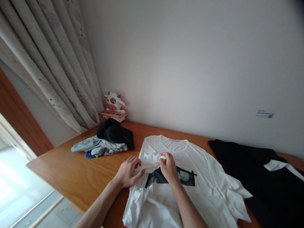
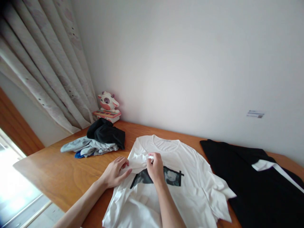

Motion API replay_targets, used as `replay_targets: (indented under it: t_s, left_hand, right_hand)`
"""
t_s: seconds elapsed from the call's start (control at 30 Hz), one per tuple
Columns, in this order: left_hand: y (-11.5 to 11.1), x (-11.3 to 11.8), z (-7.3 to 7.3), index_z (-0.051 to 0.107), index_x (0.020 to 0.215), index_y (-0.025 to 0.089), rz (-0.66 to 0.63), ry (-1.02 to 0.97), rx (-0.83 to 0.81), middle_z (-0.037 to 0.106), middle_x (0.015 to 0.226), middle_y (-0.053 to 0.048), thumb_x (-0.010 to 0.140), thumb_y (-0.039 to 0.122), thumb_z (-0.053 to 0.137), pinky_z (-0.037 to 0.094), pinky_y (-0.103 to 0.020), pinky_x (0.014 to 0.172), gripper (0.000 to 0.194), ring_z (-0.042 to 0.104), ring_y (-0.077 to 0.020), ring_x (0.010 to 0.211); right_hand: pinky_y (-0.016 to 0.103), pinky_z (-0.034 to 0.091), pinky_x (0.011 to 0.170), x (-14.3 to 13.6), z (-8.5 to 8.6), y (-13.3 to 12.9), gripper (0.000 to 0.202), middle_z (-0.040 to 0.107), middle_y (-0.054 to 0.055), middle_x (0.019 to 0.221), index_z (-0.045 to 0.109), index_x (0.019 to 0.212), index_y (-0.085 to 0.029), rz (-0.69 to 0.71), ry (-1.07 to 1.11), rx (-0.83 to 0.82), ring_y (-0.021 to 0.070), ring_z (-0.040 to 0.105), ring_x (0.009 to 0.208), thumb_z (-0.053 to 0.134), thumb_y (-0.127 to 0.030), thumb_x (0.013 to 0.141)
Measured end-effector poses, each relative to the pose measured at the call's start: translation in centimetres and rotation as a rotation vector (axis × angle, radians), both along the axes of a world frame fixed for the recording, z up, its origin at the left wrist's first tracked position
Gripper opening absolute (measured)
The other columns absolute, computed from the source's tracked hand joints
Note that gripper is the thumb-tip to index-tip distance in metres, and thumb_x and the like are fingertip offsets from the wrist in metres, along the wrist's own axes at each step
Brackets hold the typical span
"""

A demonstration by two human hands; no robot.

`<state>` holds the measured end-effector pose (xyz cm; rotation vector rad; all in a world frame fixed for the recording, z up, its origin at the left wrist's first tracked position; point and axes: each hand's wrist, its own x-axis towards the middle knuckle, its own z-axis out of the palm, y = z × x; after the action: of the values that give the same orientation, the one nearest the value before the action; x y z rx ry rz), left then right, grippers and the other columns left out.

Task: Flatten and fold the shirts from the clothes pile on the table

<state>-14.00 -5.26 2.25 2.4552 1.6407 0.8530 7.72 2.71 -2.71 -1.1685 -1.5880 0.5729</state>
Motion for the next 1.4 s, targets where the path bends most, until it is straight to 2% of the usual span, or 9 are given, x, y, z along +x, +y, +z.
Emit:
replay_targets:
  t_s: [0.2,0.37,0.5,0.6,0.77,0.9,1.03,1.2,1.4]
  left_hand:
    - [-0.1,0.1,-0.1,0.056,0.085,0.022,-0.076,-0.033,-0.002,0.063,0.083,-0.006,0.092,0.031,0.052,0.048,-0.034,0.072,0.012,0.061,-0.0230,0.080]
    - [-0.2,0.0,0.3,0.055,0.089,0.022,-0.117,-0.104,0.077,0.062,0.086,-0.007,0.095,0.027,0.049,0.048,-0.037,0.077,0.010,0.059,-0.0222,0.081]
    - [-0.6,-0.2,0.8,0.054,0.094,0.022,-0.271,-0.158,0.069,0.064,0.092,-0.009,0.094,0.026,0.049,0.049,-0.039,0.081,0.006,0.060,-0.0226,0.086]
    - [-0.7,-0.1,0.9,0.054,0.096,0.022,-0.341,-0.152,0.024,0.063,0.091,-0.009,0.091,0.031,0.053,0.050,-0.037,0.076,0.011,0.060,-0.0225,0.083]
    - [-0.4,0.3,0.4,0.056,0.103,0.021,-0.240,-0.056,-0.019,0.062,0.093,-0.009,0.086,0.043,0.059,0.049,-0.038,0.077,0.028,0.058,-0.0240,0.084]
    - [-0.2,0.3,0.4,0.062,0.109,0.021,-0.169,-0.020,-0.063,0.062,0.095,-0.009,0.092,0.047,0.055,0.049,-0.038,0.079,0.032,0.058,-0.0249,0.087]
    - [-0.4,0.6,0.9,0.064,0.124,0.027,-0.255,0.107,-0.045,0.061,0.103,-0.009,0.098,0.040,0.049,0.048,-0.040,0.087,0.033,0.057,-0.0250,0.094]
    - [-0.7,1.0,0.8,0.069,0.096,0.025,-0.222,0.209,0.051,0.062,0.101,-0.009,0.097,0.037,0.051,0.047,-0.042,0.086,0.021,0.055,-0.0250,0.093]
    - [-0.3,0.4,0.1,0.062,0.090,0.023,-0.114,0.258,0.208,0.064,0.093,-0.010,0.090,0.033,0.057,0.049,-0.043,0.078,0.012,0.056,-0.0262,0.086]
  right_hand:
    - [0.030,0.052,0.070,0.5,-0.2,0.0,0.035,0.063,0.010,0.103,0.067,0.096,-0.019,0.083,-0.049,0.009,0.0230,0.062,0.093,0.051,-0.012,0.065]
    - [0.034,0.053,0.077,0.4,-0.4,-0.2,0.026,0.062,0.009,0.098,0.065,0.092,-0.020,0.063,-0.109,0.075,0.0218,0.063,0.089,0.051,-0.009,0.073]
    - [0.033,0.054,0.076,0.5,-0.4,-0.1,0.030,0.062,0.007,0.097,0.064,0.091,-0.021,0.037,-0.111,0.074,0.0210,0.063,0.087,0.049,-0.005,0.071]
    - [0.034,0.054,0.080,0.5,-0.3,0.0,0.033,0.062,0.007,0.096,0.064,0.091,-0.021,0.028,-0.116,0.078,0.0215,0.063,0.091,0.048,-0.003,0.069]
    - [0.034,0.053,0.084,0.4,-0.3,-0.2,0.037,0.062,0.006,0.097,0.064,0.092,-0.022,0.025,-0.127,0.083,0.0221,0.063,0.096,0.049,-0.001,0.065]
    - [0.035,0.053,0.085,0.4,-0.3,-0.3,0.032,0.061,0.008,0.097,0.065,0.088,-0.021,0.020,-0.169,0.082,0.0226,0.063,0.093,0.051,-0.002,0.068]
    - [0.035,0.053,0.084,0.5,-0.4,-0.3,0.023,0.062,0.008,0.095,0.066,0.086,-0.021,0.008,-0.239,0.079,0.0225,0.063,0.089,0.053,-0.005,0.075]
    - [0.036,0.052,0.083,0.5,-0.5,-0.3,0.017,0.064,0.008,0.092,0.066,0.085,-0.021,-0.017,-0.263,0.076,0.0236,0.064,0.088,0.054,-0.010,0.079]
    - [0.036,0.050,0.084,0.5,-0.6,-0.2,0.016,0.065,0.008,0.089,0.066,0.085,-0.021,-0.040,-0.275,0.057,0.0251,0.064,0.088,0.055,-0.012,0.079]
